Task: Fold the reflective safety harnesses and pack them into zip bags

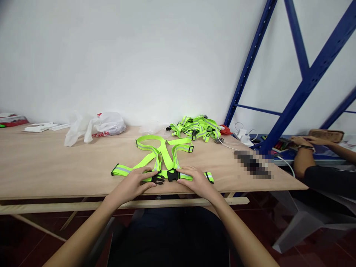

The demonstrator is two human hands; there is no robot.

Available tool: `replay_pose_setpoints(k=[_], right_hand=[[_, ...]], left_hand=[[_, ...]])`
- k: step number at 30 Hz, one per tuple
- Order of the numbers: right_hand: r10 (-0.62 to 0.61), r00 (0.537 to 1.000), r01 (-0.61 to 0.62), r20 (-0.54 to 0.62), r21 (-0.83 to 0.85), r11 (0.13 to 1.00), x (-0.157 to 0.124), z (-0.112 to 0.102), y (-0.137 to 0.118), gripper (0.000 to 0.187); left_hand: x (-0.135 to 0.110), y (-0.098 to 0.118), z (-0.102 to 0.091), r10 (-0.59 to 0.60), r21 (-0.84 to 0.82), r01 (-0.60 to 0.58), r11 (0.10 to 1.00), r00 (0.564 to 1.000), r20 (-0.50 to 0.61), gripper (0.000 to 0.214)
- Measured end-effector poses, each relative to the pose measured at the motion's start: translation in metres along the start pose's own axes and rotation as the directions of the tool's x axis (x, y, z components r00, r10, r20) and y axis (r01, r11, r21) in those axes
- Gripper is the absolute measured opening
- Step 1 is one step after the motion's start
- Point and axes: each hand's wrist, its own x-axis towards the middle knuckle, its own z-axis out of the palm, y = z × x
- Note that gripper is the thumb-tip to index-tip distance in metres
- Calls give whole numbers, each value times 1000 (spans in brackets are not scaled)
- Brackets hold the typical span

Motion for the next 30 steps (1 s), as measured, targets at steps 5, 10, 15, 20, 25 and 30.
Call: replay_pose_setpoints(k=[5, 10, 15, 20, 25, 30], right_hand=[[-45, 995, 43, -85, -27, 999, -7, -1, -4, 36], [-96, 980, 87, -174, -61, 994, -12, 3, -13, 36], [-101, 961, 83, -258, -78, 994, -16, 9, -19, 36], [-74, 948, 58, -309, -60, 997, -17, 8, -21, 36], [-100, 945, 76, -313, -89, 993, -19, 9, -20, 35], [-139, 943, 104, -303, -128, 986, -19, 11, -20, 36]], left_hand=[[-1, 5, 9, -16, 13, 17, 1000, 995, -103, 41], [4, 9, 22, 29, -25, -36, 999, 973, -230, 42], [5, 11, 23, 50, -120, -91, 989, 951, -305, 39], [3, 9, 21, -13, -177, -55, 983, 932, -363, 38], [3, 7, 26, 5, -155, -70, 985, 923, -384, 37], [3, 5, 26, 0, -160, -67, 985, 922, -387, 36]])
